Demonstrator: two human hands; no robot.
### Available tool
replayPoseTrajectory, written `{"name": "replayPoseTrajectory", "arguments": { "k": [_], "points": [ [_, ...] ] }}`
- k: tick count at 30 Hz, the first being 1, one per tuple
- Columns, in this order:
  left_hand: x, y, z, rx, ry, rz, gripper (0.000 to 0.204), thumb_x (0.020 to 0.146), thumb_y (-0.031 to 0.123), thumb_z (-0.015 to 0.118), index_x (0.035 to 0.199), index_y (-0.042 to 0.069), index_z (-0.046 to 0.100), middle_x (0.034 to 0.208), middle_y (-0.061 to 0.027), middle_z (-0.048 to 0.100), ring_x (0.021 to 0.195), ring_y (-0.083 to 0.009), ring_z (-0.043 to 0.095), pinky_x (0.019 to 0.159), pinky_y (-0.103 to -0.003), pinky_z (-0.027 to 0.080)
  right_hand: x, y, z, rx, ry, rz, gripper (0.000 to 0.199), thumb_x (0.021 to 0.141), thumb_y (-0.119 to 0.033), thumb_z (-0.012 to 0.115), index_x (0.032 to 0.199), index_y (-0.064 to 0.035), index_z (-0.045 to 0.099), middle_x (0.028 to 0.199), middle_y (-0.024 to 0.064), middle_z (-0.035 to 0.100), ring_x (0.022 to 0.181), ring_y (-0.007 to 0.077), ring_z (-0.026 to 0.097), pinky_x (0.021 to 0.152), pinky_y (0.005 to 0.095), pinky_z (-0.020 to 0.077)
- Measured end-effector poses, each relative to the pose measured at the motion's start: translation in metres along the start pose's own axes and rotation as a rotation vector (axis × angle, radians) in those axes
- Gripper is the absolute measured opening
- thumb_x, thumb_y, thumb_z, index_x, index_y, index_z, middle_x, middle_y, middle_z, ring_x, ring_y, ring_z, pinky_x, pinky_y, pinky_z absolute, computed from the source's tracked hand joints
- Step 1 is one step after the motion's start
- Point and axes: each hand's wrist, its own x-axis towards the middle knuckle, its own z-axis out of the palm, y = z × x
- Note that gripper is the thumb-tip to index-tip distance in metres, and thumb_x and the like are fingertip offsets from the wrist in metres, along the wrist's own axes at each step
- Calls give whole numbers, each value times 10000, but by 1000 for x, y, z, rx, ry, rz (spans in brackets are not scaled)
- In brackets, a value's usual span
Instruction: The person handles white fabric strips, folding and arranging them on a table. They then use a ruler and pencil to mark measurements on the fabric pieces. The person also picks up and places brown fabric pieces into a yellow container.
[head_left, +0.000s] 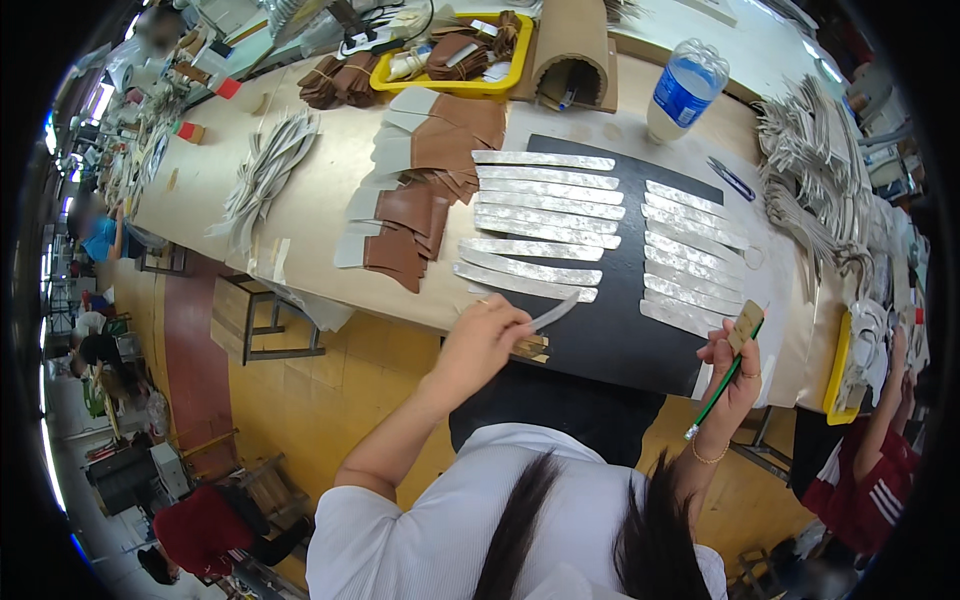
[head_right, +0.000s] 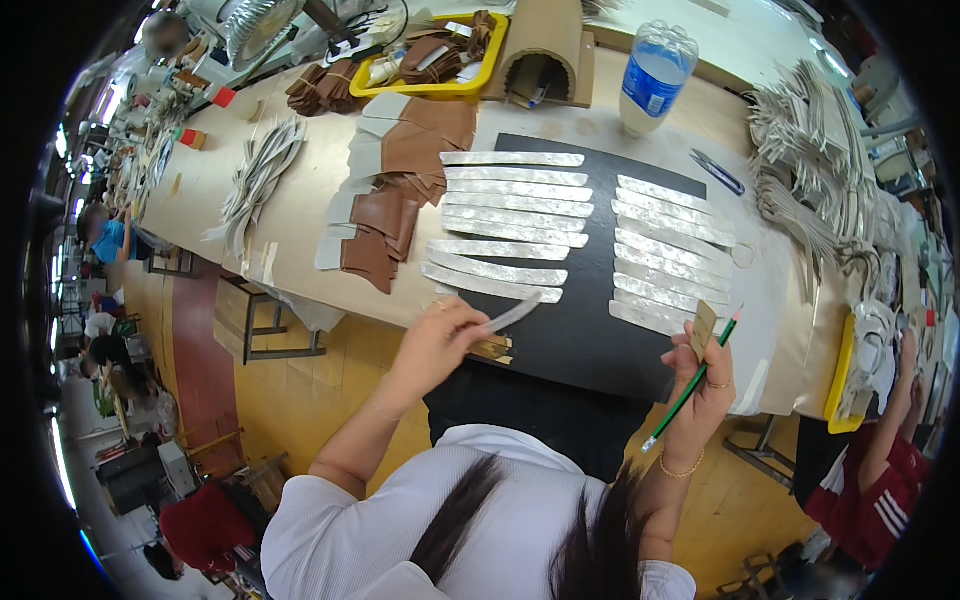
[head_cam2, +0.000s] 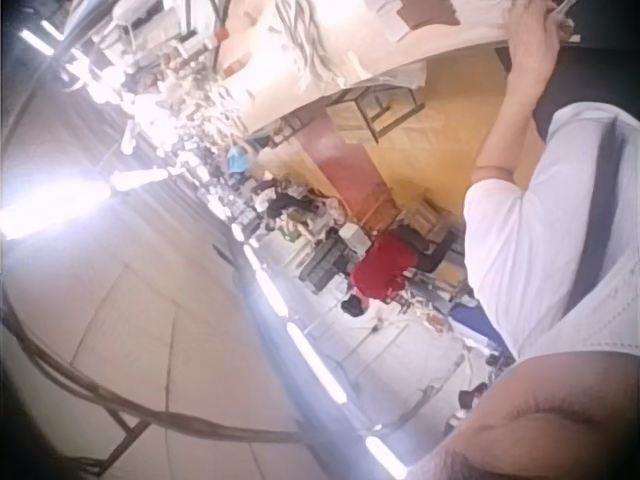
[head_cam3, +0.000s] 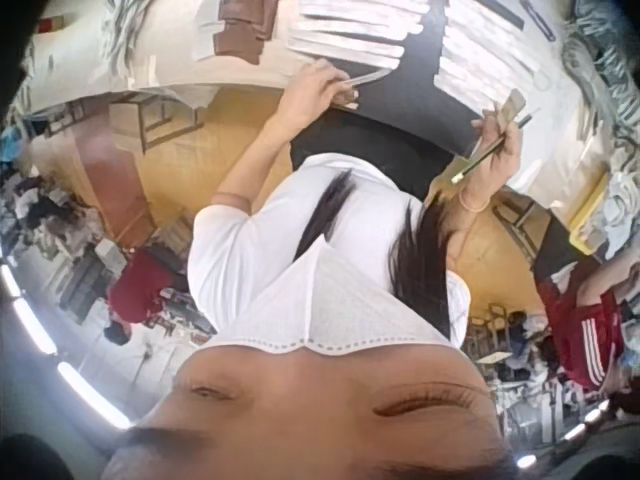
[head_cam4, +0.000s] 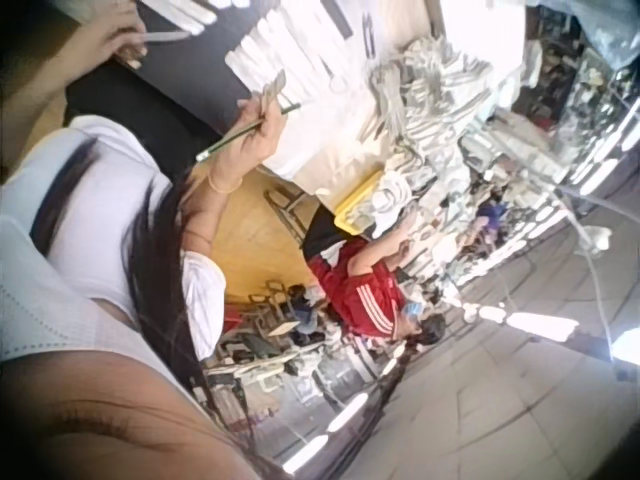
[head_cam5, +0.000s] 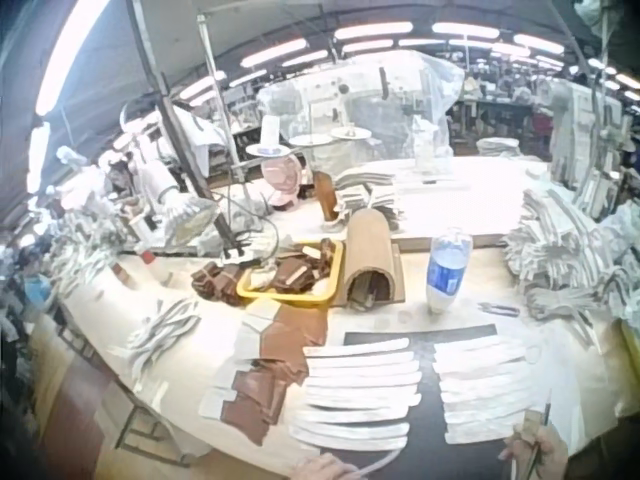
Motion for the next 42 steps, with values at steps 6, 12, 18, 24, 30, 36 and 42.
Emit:
{"name": "replayPoseTrajectory", "arguments": {
  "k": [6, 12, 18, 24, 30, 36, 42],
  "points": [
    [3, -44, -101, -224, 438, -436, 118, 927, 140, 655, 995, 43, 668, 891, -20, 639, 729, -86, 564, 623, -239, 476, 10, 6, 4, -25, -9, 14, 212, 986, -84, 591, 1153, 33, 647, 916, 81, 635, 726, 111, 593, 675, 237, 498],
    [29, -165, -178, -136, 780, -371, 211, 918, 198, 679, 995, 2, 687, 833, -25, 630, 665, -92, 555, 516, -252, 475, 19, -6, 19, -47, -92, -54, 184, 976, -77, 597, 1126, 14, 653, 896, 91, 638, 714, 133, 610, 671, 252, 508],
    [64, -226, -181, -100, 809, -453, 267, 893, 197, 688, 1022, -36, 703, 813, -70, 673, 673, -130, 585, 553, -277, 488, 22, -14, 21, -67, 10, -110, 171, 971, -53, 592, 1119, 14, 646, 902, 92, 618, 754, 159, 626, 690, 284, 526],
    [70, -243, -174, 393, 857, -456, 306, 863, 239, 719, 1088, 32, 713, 907, -140, 684, 801, -264, 630, 749, -389, 496, 20, -2, 9, -122, 53, -102, 213, 939, -8, 623, 1149, 2, 656, 884, 90, 612, 759, 162, 611, 710, 266, 493],
    [70, -229, -161, 620, 994, -523, 471, 866, 336, 718, 1268, 107, 630, 1164, -145, 606, 1072, -337, 561, 943, -464, 425, 31, 0, 12, -154, 27, -172, 274, 873, 61, 668, 1130, -30, 693, 868, 75, 637, 757, 148, 588, 705, 256, 472],
    [81, -196, -153, 618, 1057, -278, 476, 909, 284, 675, 1348, 136, 563, 1301, -149, 491, 1209, -364, 418, 1027, -512, 329, 38, -14, 22, -250, -66, -126, 246, 857, 20, 684, 1090, -57, 706, 826, 97, 635, 723, 205, 613, 670, 299, 490],
    [115, -142, -134, 517, 1003, -134, 447, 901, 223, 677, 1330, 142, 583, 1330, -134, 458, 1232, -355, 384, 1045, -495, 315, 13, -3, 39, -410, -374, -244, 210, 787, -157, 784, 974, -93, 712, 783, 77, 616, 687, 272, 606, 619, 368, 472]
  ]
}}
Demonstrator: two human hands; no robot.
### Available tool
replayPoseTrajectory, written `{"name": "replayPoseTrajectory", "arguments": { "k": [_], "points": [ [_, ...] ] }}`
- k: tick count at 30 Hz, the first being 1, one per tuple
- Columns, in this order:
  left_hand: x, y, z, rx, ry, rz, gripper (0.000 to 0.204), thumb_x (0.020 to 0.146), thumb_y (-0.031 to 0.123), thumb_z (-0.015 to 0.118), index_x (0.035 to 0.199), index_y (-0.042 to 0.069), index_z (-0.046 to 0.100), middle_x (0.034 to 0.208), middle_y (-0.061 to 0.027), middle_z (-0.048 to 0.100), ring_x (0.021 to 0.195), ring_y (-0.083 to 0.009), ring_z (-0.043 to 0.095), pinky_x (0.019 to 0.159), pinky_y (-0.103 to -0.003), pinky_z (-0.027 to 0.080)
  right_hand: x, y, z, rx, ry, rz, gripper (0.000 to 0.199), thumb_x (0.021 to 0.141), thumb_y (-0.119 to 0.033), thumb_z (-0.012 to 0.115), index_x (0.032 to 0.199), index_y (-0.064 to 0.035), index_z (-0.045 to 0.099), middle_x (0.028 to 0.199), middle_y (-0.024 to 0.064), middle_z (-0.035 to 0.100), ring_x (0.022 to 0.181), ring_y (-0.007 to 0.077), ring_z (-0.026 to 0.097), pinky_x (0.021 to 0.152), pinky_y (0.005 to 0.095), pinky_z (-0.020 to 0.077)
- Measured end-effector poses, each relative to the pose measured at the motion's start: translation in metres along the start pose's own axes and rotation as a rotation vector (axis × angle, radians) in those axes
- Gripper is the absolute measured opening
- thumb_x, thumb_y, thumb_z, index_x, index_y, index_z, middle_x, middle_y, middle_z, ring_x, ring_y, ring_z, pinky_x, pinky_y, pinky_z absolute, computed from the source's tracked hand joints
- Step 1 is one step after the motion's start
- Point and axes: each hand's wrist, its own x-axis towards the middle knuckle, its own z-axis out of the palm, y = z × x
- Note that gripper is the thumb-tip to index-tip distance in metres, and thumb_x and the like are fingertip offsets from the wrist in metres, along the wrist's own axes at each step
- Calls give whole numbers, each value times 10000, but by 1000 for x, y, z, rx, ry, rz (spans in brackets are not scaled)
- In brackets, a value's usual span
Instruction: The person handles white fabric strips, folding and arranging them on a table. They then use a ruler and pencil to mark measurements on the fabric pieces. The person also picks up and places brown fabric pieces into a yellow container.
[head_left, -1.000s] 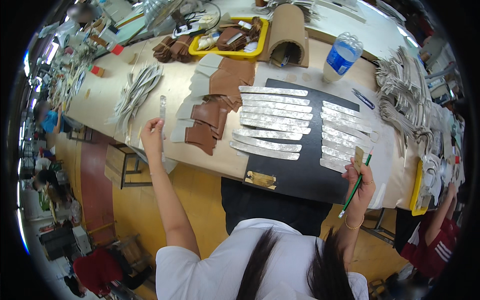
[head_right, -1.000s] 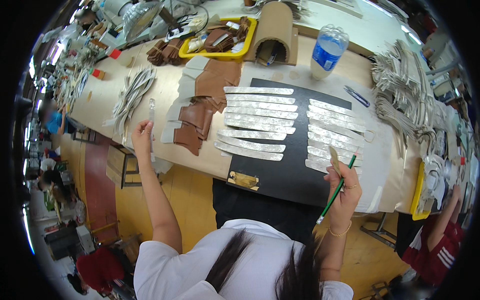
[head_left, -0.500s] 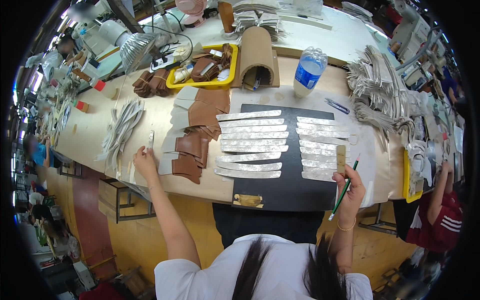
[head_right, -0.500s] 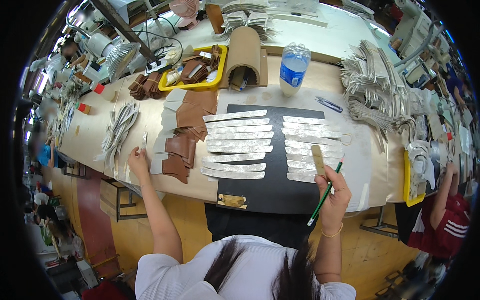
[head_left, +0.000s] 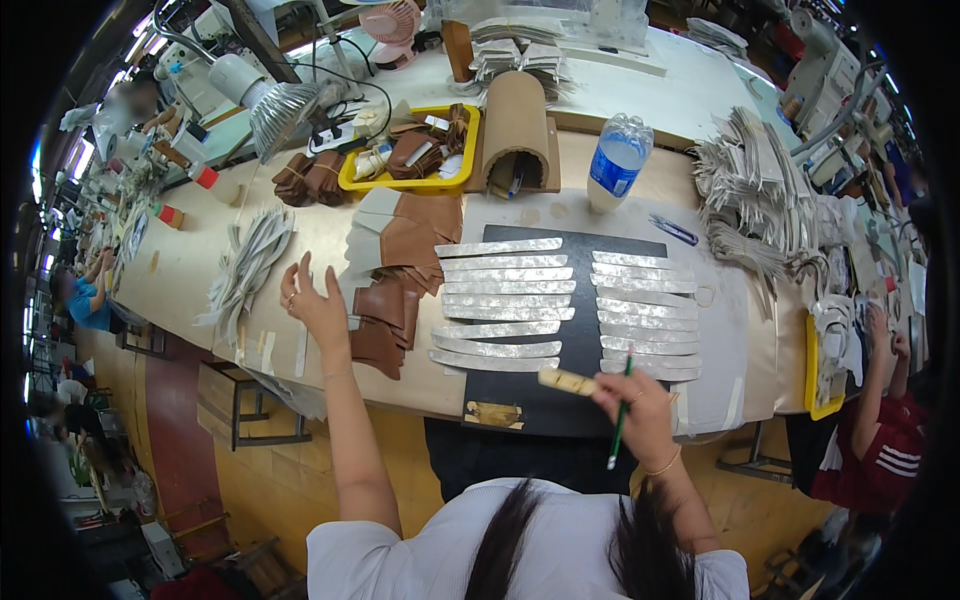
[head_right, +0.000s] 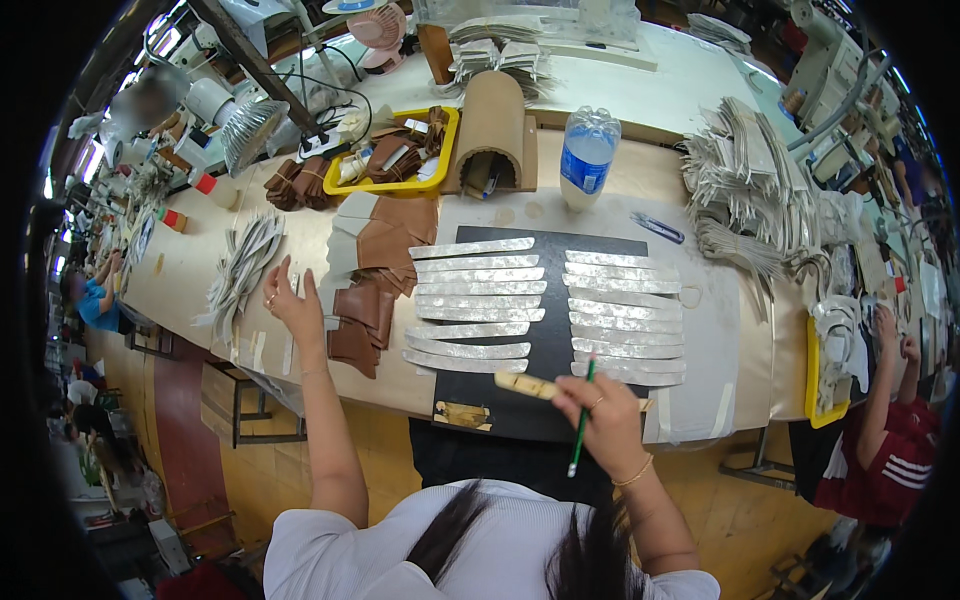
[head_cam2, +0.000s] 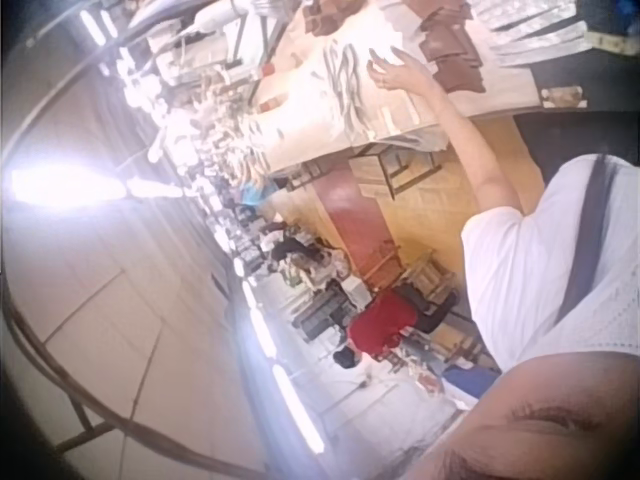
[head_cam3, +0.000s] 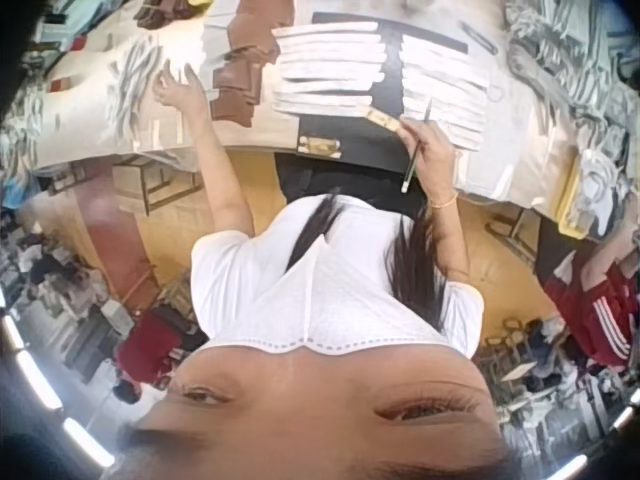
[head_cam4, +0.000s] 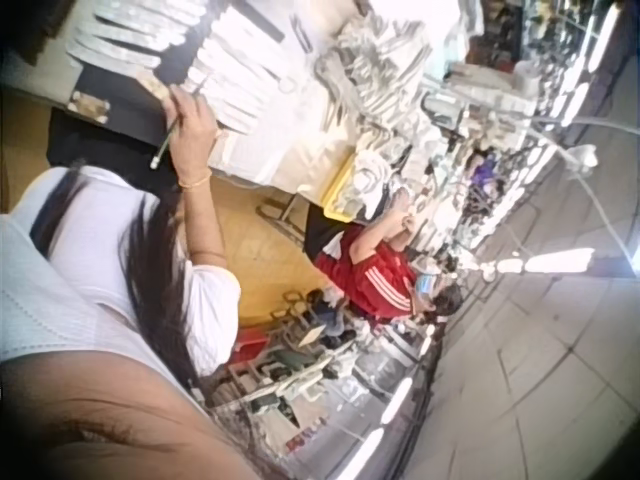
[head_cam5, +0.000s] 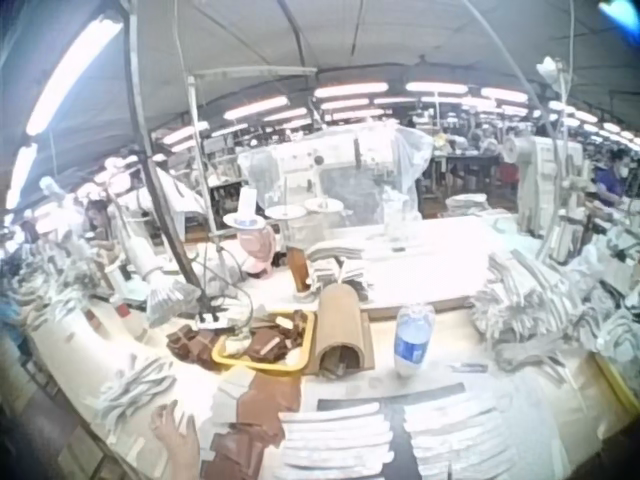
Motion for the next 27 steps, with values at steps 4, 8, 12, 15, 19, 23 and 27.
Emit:
{"name": "replayPoseTrajectory", "arguments": {
  "k": [4, 8, 12, 15, 19, 23, 27],
  "points": [
    [4, 30, 14, -104, -11, 52, 431, 893, 209, 683, 1311, 146, 603, 1338, -131, 450, 1246, -346, 367, 1061, -491, 306, -20, 18, 24, -102, -43, -165, 200, 766, -196, 794, 913, -109, 689, 816, 29, 632, 708, 236, 589, 630, 366, 457],
    [12, 48, 22, -176, -54, 30, 418, 893, 197, 679, 1301, 137, 611, 1336, -127, 444, 1263, -334, 345, 1078, -485, 292, -26, 25, 34, -156, -24, -150, 239, 740, -149, 807, 935, -112, 674, 860, 32, 647, 751, 230, 585, 690, 356, 422],
    [24, 62, 31, -222, -46, 57, 401, 890, 199, 686, 1280, 131, 626, 1324, -126, 449, 1259, -323, 350, 1075, -473, 296, -25, 28, 41, -190, 43, -179, 238, 737, -153, 807, 931, -141, 669, 907, 0, 646, 836, 211, 563, 806, 383, 377],
    [31, 75, 36, -229, -48, 78, 380, 888, 206, 701, 1255, 125, 643, 1311, -128, 459, 1248, -312, 369, 1068, -452, 314, -24, 30, 40, -231, 36, -168, 211, 753, -182, 798, 929, -162, 684, 941, -24, 654, 953, 206, 574, 880, 409, 359],
    [31, 88, 35, -248, -56, 136, 356, 876, 192, 707, 1221, 118, 661, 1280, -130, 485, 1222, -318, 401, 1061, -442, 322, -27, 28, 42, -256, 72, -201, 225, 752, -154, 798, 940, -177, 676, 986, -27, 669, 1022, 224, 567, 938, 455, 338],
    [16, 110, 43, -341, -58, 197, 282, 854, 153, 710, 1131, 102, 699, 1246, -132, 520, 1183, -328, 437, 1036, -451, 341, -36, 32, 43, -242, 132, -218, 250, 771, -111, 781, 973, -195, 660, 1000, -27, 671, 1039, 242, 562, 994, 492, 315],
    [3, 124, 49, -408, -90, 243, 203, 846, 133, 709, 1044, 88, 727, 1208, -130, 549, 1163, -332, 452, 1023, -447, 356, -41, 34, 45, -251, 150, -207, 217, 778, -119, 775, 953, -192, 670, 982, -37, 681, 1057, 231, 558, 1025, 496, 301]
  ]
}}
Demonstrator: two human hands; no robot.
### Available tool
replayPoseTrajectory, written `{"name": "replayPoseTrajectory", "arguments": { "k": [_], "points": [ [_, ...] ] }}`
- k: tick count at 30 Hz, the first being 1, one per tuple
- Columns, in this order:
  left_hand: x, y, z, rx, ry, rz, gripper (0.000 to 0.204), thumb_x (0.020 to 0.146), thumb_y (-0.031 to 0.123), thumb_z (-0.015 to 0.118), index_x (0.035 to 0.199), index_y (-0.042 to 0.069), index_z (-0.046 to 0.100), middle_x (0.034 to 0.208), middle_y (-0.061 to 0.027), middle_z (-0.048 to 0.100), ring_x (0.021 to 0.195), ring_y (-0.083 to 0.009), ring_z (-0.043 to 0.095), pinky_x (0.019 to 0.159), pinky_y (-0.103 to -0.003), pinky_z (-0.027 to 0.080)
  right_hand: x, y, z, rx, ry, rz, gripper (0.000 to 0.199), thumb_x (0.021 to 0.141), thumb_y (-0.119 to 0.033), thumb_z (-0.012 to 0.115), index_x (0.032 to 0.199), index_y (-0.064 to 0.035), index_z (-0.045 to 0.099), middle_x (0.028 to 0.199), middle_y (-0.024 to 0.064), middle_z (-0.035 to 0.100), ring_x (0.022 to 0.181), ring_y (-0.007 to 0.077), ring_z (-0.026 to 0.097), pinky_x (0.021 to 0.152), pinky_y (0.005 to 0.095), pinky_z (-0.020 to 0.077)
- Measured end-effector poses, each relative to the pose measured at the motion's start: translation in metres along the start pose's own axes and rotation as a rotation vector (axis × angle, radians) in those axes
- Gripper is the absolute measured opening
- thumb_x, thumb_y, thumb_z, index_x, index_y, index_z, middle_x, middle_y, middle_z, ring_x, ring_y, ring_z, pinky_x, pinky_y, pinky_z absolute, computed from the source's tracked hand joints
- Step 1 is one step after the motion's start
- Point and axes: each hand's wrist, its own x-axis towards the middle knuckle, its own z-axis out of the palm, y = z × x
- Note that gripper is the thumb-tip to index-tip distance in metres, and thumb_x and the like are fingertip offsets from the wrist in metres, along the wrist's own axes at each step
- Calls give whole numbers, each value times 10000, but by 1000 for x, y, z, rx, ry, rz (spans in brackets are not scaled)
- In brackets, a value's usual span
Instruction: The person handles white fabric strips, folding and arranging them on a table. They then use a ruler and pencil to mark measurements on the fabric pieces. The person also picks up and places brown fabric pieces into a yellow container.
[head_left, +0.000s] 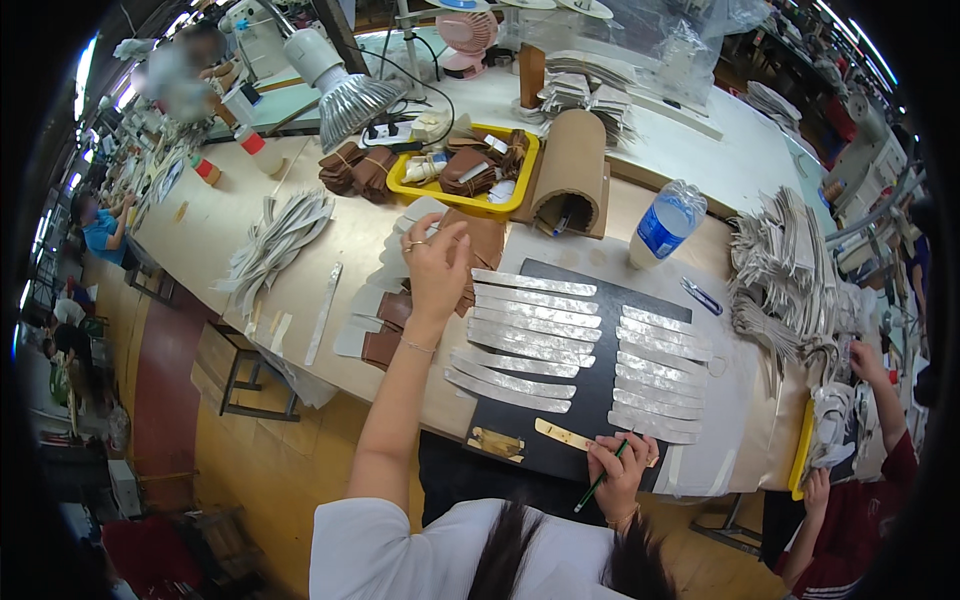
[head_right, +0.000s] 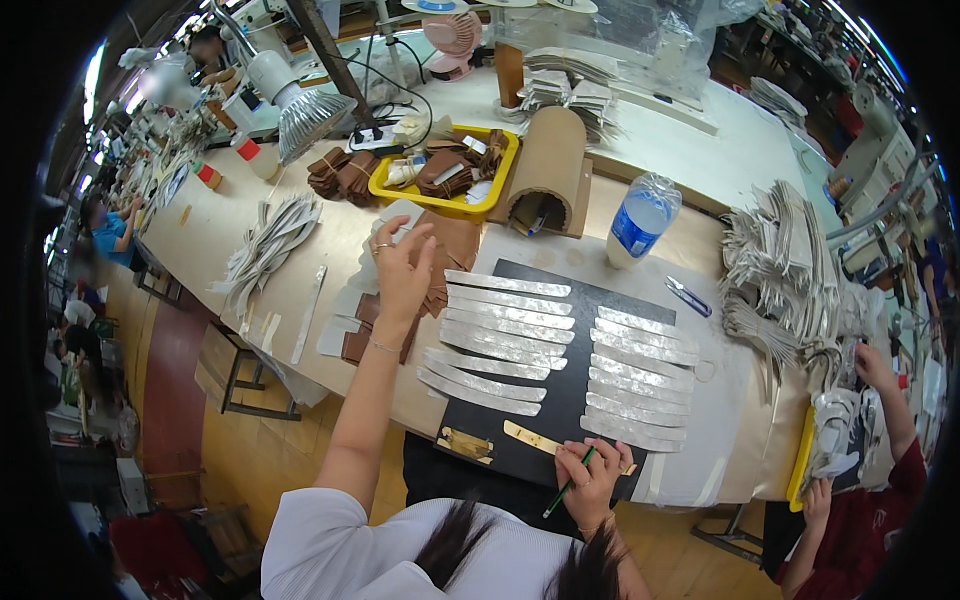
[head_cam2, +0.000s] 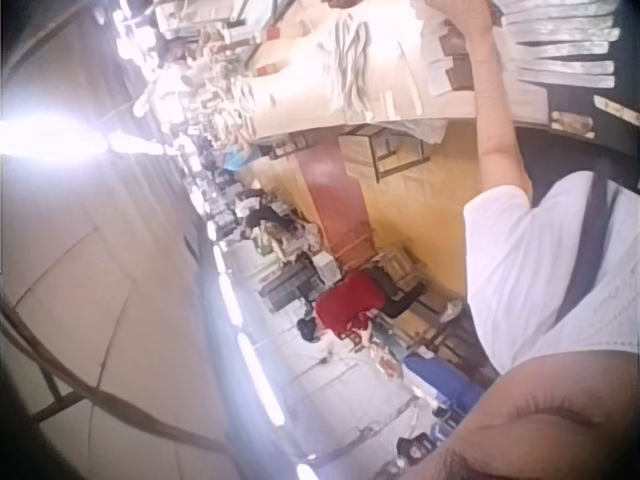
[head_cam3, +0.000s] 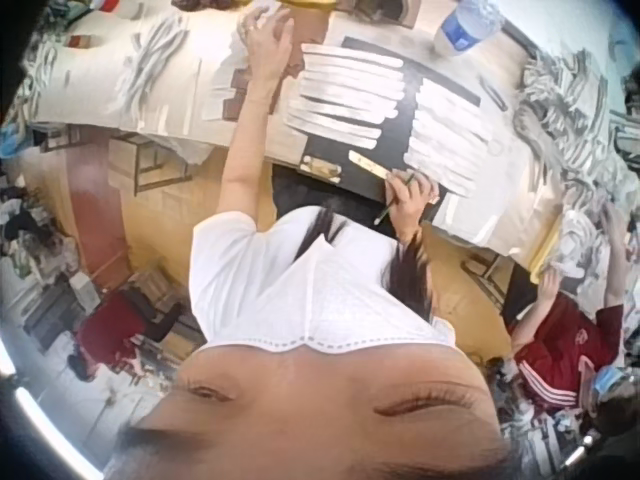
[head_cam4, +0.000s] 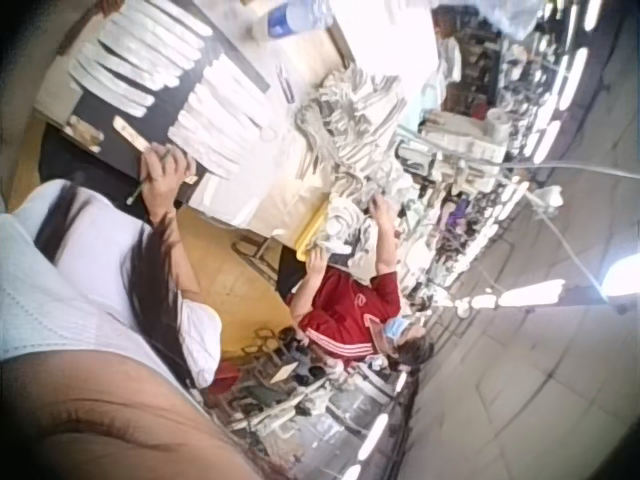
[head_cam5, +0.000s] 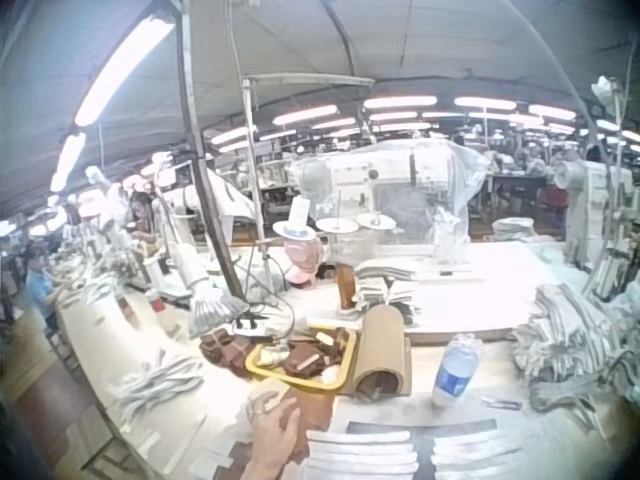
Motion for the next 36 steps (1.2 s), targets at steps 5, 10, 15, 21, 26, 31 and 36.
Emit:
{"name": "replayPoseTrajectory", "arguments": {
  "k": [5, 10, 15, 21, 26, 31, 36],
  "points": [
    [14, -14, -3, -14, 40, -48, 159, 851, 124, 705, 1000, 79, 738, 1148, -103, 583, 1121, -303, 480, 982, -419, 394, 1, 1, 2, 6, 8, -9, 228, 778, -112, 767, 963, -201, 668, 992, -37, 677, 1062, 231, 551, 1032, 511, 288],
    [51, -43, -32, 40, 218, -80, 140, 870, 114, 705, 995, 60, 740, 1110, -84, 597, 1066, -254, 530, 943, -374, 428, 2, 2, 0, 4, 15, 19, 243, 782, -111, 760, 979, -213, 661, 1006, -36, 670, 1073, 235, 542, 1029, 521, 281],
    [82, -55, -37, 20, 206, 28, 146, 862, 102, 703, 985, 26, 730, 1087, -94, 599, 1034, -259, 534, 898, -366, 448, 1, 1, -1, -17, -6, 40, 243, 765, -108, 759, 966, -211, 669, 1014, -36, 670, 1087, 237, 535, 1031, 526, 277],
    [124, -63, -14, -31, -1, 123, 151, 853, 109, 684, 963, 14, 725, 1011, -119, 679, 957, -312, 630, 883, -395, 473, 1, 0, -2, -38, -64, 40, 260, 723, -91, 756, 945, -208, 689, 1033, -39, 678, 1101, 238, 536, 1038, 528, 270],
    [157, -72, 38, 126, -295, 205, 203, 864, 160, 671, 998, 18, 728, 1075, -153, 686, 1011, -339, 639, 900, -403, 497, 0, 1, -1, -60, -98, 45, 249, 712, -112, 759, 936, -209, 709, 1024, -38, 684, 1077, 228, 553, 1034, 518, 271],
    [186, -63, 94, 265, -518, 305, 279, 895, 229, 637, 1097, 47, 702, 1271, -152, 619, 1174, -341, 571, 1009, -426, 444, 0, 1, 3, -48, -54, 92, 171, 736, -119, 726, 881, -201, 689, 975, -20, 689, 1028, 254, 561, 982, 555, 309],
    [183, -79, 134, 573, -743, 267, 575, 952, 466, 546, 1408, 119, 502, 1524, -141, 408, 1419, -302, 365, 1150, -571, 237, 2, 14, 4, -113, -46, -24, 227, 764, -143, 704, 979, -212, 675, 1045, -2, 680, 1053, 269, 556, 950, 527, 348]
  ]
}}
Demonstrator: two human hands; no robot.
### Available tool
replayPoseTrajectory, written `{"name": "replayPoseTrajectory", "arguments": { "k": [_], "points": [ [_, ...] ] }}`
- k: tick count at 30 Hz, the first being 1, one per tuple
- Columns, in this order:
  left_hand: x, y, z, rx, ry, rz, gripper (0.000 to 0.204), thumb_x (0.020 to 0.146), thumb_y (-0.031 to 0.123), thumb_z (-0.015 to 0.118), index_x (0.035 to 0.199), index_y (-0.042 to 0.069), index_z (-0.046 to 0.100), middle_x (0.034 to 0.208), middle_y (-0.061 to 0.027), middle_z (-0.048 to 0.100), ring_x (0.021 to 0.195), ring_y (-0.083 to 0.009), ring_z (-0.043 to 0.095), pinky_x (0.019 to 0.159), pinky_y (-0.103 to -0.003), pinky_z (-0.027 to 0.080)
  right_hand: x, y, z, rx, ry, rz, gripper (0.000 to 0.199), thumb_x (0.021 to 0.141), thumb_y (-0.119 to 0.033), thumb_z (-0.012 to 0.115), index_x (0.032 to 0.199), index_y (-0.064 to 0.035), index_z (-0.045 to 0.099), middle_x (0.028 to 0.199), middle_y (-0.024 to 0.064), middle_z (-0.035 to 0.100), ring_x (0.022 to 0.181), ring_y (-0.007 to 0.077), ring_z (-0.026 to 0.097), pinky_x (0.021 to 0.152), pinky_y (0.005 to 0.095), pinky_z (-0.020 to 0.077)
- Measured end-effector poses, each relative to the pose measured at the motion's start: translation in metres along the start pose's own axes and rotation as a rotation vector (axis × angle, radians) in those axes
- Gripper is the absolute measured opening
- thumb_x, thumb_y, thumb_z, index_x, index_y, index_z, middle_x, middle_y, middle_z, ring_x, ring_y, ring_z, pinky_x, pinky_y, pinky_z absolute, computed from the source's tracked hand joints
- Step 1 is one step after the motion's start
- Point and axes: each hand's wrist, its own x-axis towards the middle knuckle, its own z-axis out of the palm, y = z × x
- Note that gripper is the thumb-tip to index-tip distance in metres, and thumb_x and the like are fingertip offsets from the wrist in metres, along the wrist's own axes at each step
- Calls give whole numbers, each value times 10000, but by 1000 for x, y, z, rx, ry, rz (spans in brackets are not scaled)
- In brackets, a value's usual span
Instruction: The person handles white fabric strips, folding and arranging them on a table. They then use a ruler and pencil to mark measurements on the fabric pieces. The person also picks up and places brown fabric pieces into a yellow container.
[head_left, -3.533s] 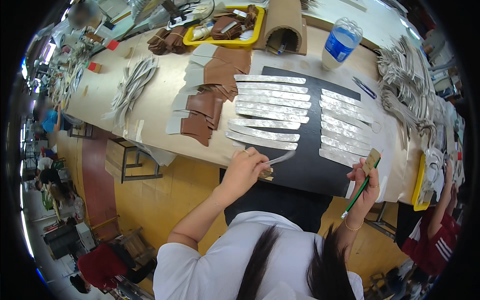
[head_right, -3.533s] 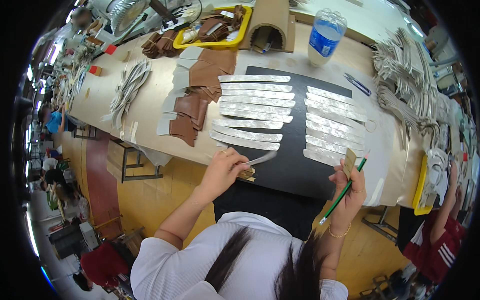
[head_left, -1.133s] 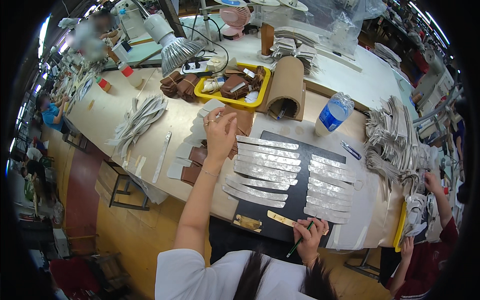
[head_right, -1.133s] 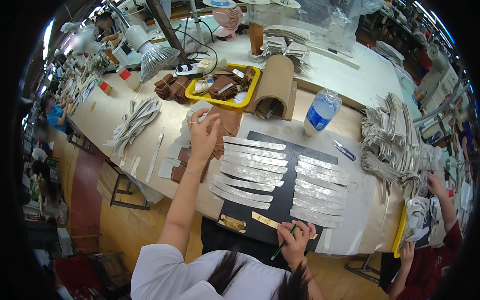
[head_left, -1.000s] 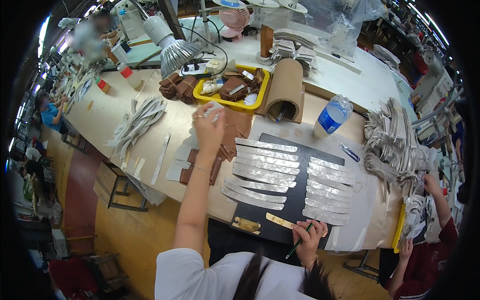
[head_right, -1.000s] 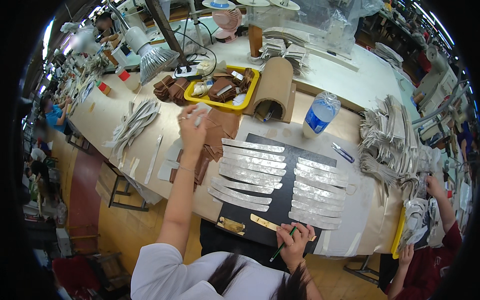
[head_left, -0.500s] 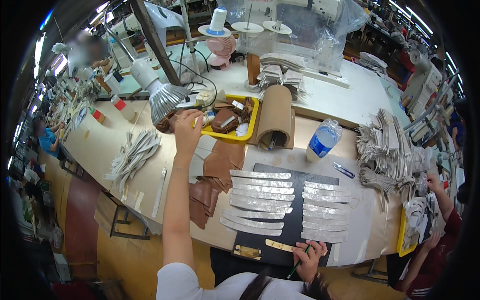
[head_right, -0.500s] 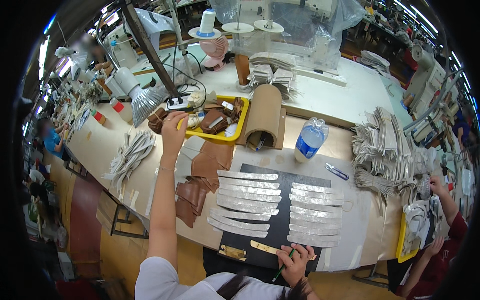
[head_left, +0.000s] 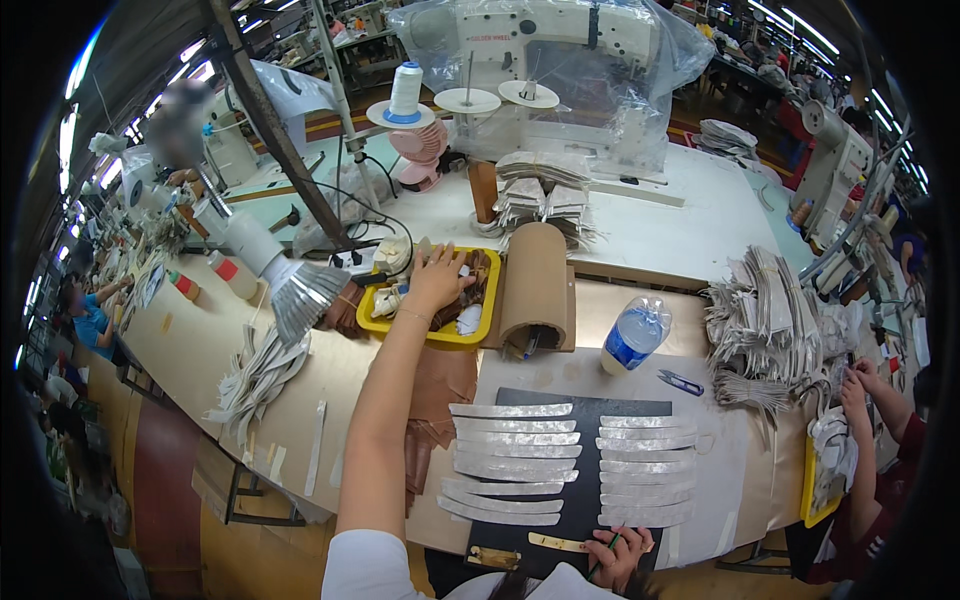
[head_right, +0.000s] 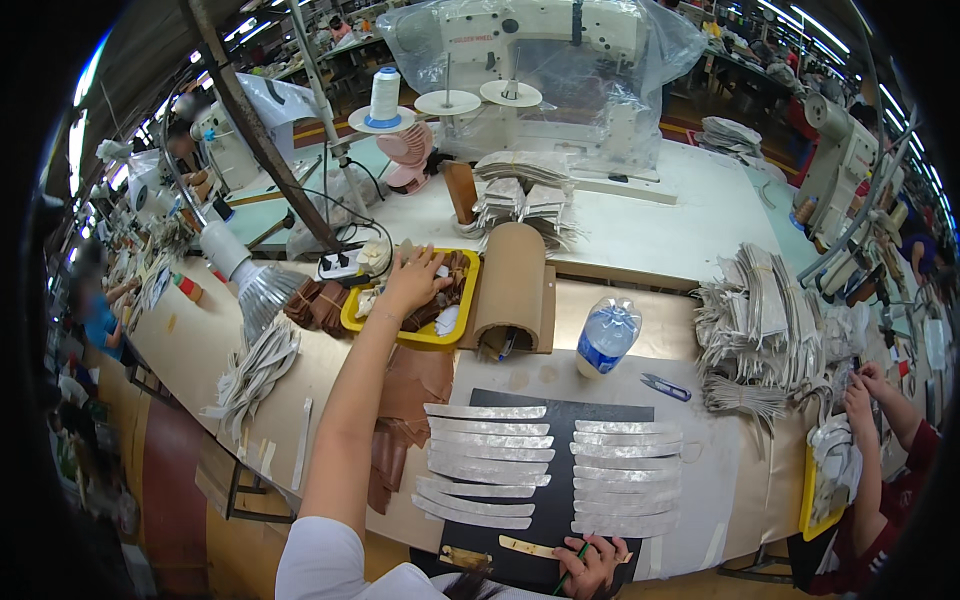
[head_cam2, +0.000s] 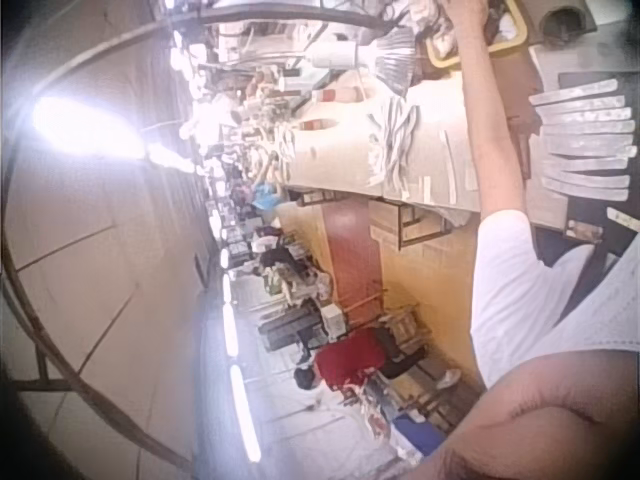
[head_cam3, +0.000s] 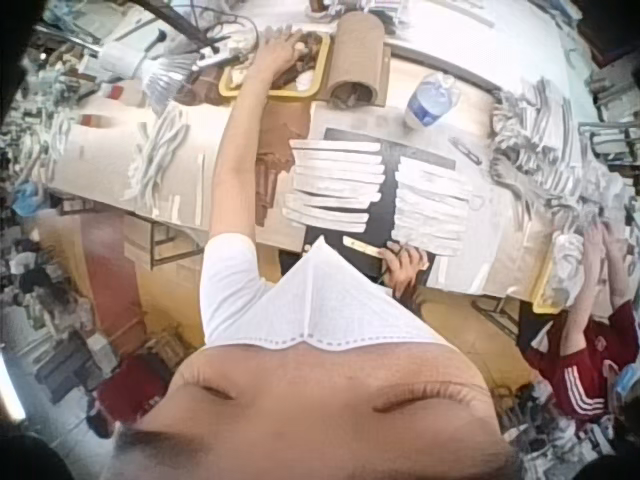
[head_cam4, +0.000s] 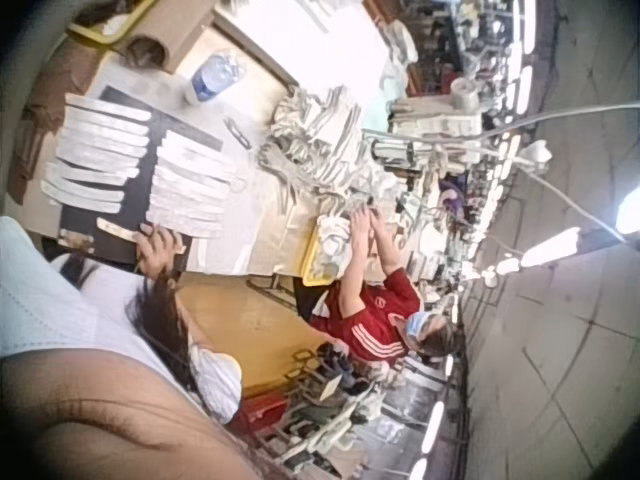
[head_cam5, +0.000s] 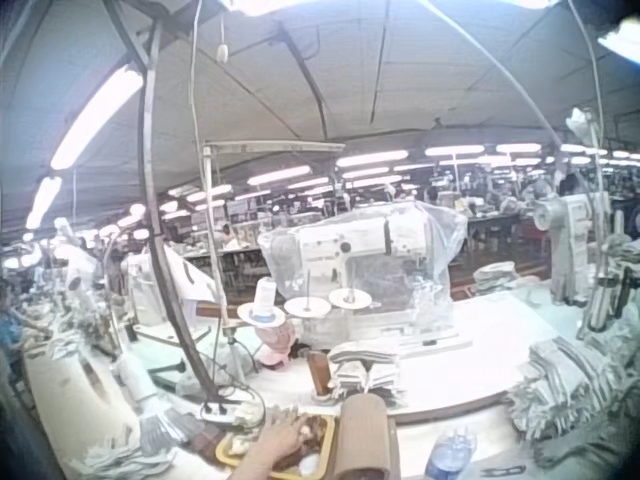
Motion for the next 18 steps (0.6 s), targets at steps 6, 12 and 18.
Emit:
{"name": "replayPoseTrajectory", "arguments": {
  "k": [6, 12, 18],
  "points": [
    [-8, 24, -24, 29, -221, -98, 499, 919, 474, 587, 1262, 112, 610, 1304, -108, 612, 1301, -289, 510, 1142, -580, 245, 10, -1, -9, 12, -46, -18, 264, 787, -134, 694, 1040, -206, 671, 1090, 36, 686, 1051, 282, 574, 938, 505, 401],
    [-25, 33, -13, 100, -220, -100, 677, 872, 415, 664, 1405, 41, 482, 1478, -219, 434, 1397, -336, 391, 1133, -496, 325, 12, 2, -13, 7, -103, -54, 251, 788, -165, 668, 1039, -180, 675, 1106, 49, 681, 1049, 283, 588, 966, 516, 401],
    [-32, 36, 37, 286, -7, -155, 740, 834, 311, 660, 1460, 6, 407, 1512, -253, 375, 1408, -418, 347, 1144, -549, 273, 21, -3, -24, -5, -129, -61, 225, 830, -185, 616, 1044, -156, 679, 1122, 57, 671, 1082, 283, 584, 984, 517, 396]
  ]
}}
